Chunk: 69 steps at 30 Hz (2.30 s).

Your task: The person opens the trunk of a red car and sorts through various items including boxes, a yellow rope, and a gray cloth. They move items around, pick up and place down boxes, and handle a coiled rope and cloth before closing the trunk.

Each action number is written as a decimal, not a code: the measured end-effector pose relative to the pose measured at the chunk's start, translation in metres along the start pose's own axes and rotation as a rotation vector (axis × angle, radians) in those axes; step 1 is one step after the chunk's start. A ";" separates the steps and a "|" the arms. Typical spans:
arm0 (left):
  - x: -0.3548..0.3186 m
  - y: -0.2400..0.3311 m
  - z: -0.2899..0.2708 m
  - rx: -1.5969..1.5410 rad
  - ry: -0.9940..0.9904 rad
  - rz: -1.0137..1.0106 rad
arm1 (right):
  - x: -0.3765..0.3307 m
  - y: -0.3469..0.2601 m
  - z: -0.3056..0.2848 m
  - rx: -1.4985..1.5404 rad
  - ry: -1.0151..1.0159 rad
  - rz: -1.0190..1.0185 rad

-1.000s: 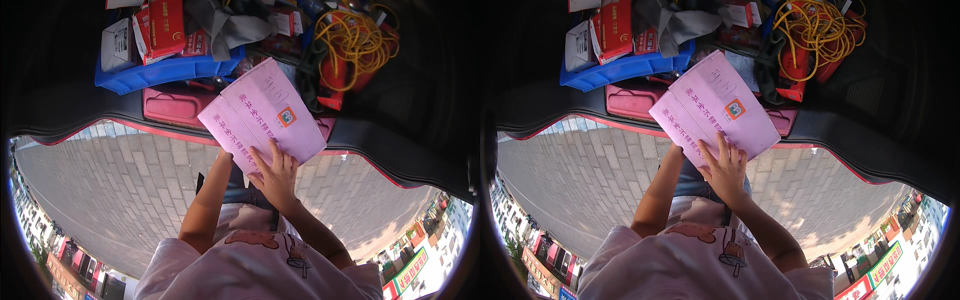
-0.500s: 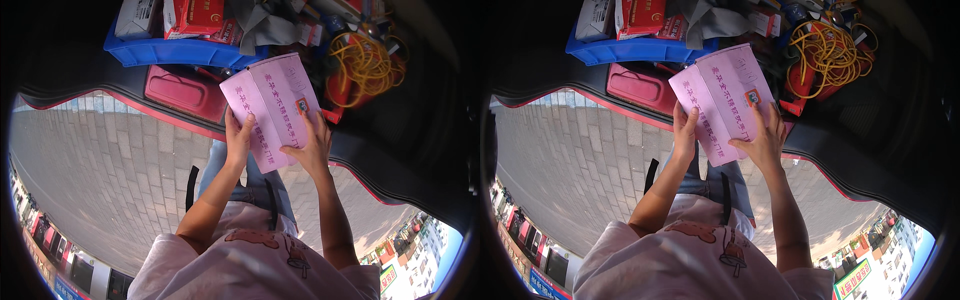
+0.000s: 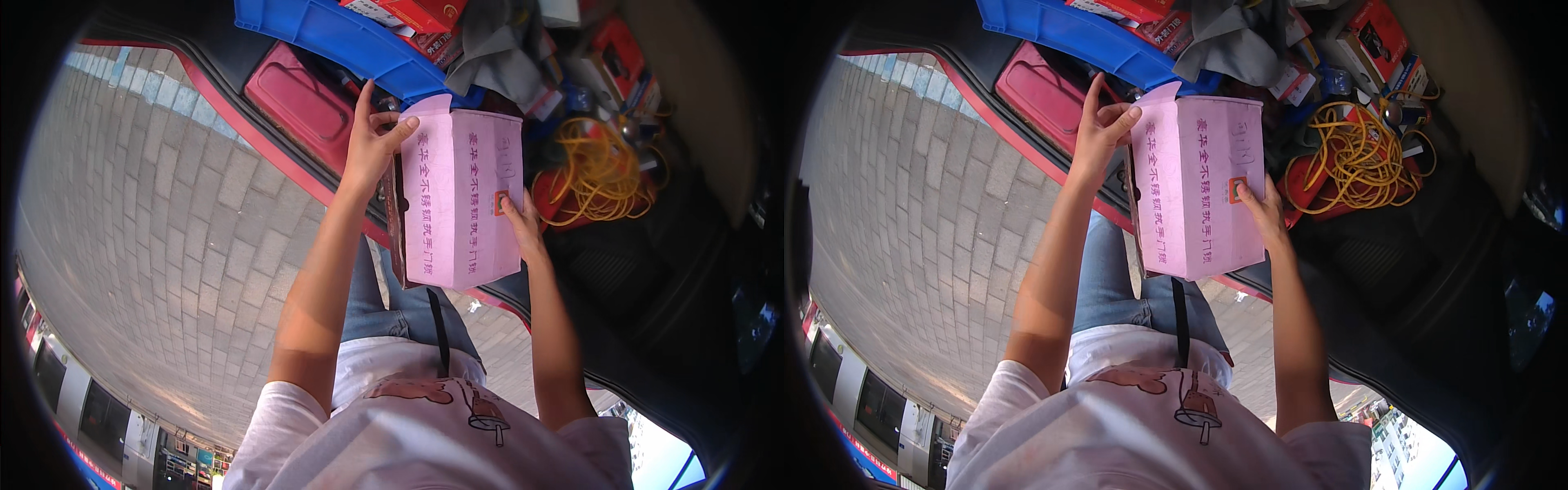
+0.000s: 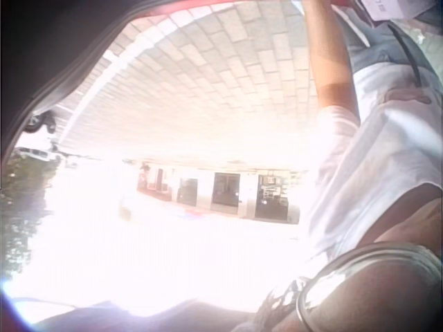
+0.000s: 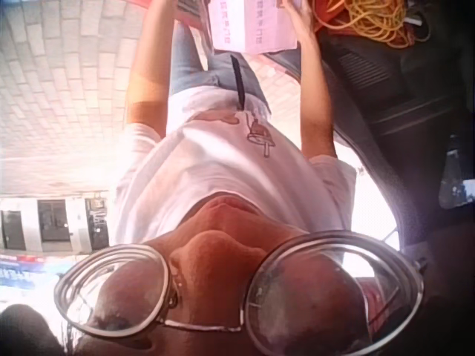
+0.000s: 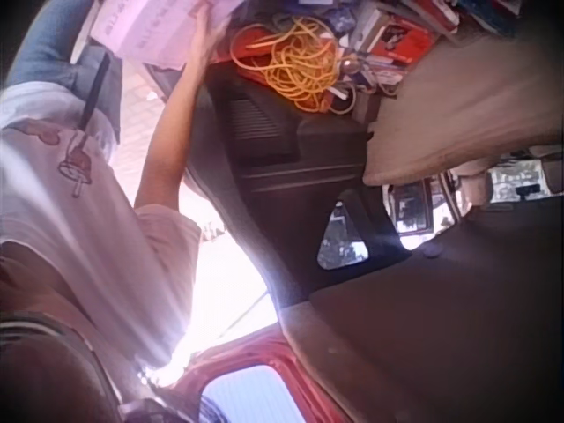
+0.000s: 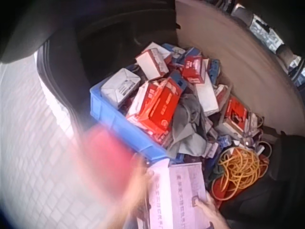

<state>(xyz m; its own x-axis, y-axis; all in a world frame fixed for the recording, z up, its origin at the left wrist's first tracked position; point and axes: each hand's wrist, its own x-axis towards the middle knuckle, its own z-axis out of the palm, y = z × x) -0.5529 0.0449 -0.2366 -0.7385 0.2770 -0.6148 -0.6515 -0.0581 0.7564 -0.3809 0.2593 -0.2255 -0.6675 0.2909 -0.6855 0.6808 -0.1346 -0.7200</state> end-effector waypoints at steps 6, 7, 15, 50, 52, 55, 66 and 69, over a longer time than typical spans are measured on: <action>0.009 0.042 0.001 0.841 -0.366 0.244 | -0.006 0.003 -0.001 0.046 -0.021 -0.072; 0.005 0.042 0.002 0.819 -0.357 0.226 | -0.005 0.001 -0.002 0.049 -0.026 -0.080; 0.024 0.022 -0.001 0.286 -0.490 -0.068 | -0.001 -0.005 -0.016 0.055 -0.042 -0.038; -0.250 -0.148 0.011 -0.374 0.060 -0.129 | -0.036 0.049 0.001 0.099 -0.118 0.169; -0.256 -0.144 0.001 -0.145 0.092 -0.060 | -0.039 0.052 0.002 0.107 -0.120 0.155; -0.247 -0.133 -0.004 0.454 0.183 0.349 | -0.037 0.048 0.002 0.099 -0.112 0.137; -0.235 -0.148 0.021 -0.235 -0.043 -0.052 | -0.023 0.035 -0.014 0.100 -0.089 0.109; -0.240 -0.125 0.014 -0.397 0.020 -0.299 | -0.033 0.031 -0.008 0.103 -0.076 0.104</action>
<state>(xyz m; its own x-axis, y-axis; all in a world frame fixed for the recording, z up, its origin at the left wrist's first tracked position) -0.2919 -0.0010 -0.1809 -0.5094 0.3191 -0.7992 -0.8486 -0.3404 0.4050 -0.3355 0.2528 -0.2249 -0.6184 0.1981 -0.7605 0.7158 -0.2575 -0.6491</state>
